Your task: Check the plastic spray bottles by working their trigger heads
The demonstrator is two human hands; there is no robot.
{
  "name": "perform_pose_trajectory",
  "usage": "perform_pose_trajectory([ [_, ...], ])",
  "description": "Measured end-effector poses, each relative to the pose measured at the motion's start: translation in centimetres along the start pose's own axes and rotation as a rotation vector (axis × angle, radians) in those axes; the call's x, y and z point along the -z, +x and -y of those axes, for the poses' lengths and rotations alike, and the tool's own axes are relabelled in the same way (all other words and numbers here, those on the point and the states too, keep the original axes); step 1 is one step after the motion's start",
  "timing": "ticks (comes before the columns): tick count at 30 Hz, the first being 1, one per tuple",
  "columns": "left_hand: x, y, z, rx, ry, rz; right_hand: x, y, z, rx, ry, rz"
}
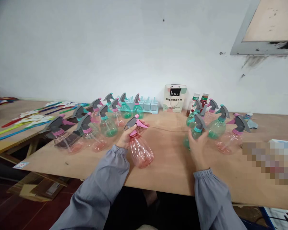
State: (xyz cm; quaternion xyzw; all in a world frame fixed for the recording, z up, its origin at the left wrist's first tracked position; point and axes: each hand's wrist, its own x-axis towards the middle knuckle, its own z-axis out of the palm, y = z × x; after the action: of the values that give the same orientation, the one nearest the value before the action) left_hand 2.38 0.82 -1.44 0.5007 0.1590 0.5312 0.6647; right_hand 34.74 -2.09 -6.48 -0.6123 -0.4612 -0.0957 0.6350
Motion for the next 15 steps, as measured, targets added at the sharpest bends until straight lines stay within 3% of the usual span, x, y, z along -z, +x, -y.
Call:
perform_pose_trajectory([
  [6,-0.9,-0.1,-0.4,-0.039,0.023,-0.049,-2.3,-2.2,1.6,0.109,0.123,0.132],
  [10,-1.1,-0.1,-0.8,-0.032,0.046,-0.098,-2.4,-2.3,1.7,0.128,0.136,0.127],
  [15,-0.8,-0.1,-0.8,-0.007,-0.021,-0.076,-2.3,-2.4,1.7,0.101,0.157,0.156],
])
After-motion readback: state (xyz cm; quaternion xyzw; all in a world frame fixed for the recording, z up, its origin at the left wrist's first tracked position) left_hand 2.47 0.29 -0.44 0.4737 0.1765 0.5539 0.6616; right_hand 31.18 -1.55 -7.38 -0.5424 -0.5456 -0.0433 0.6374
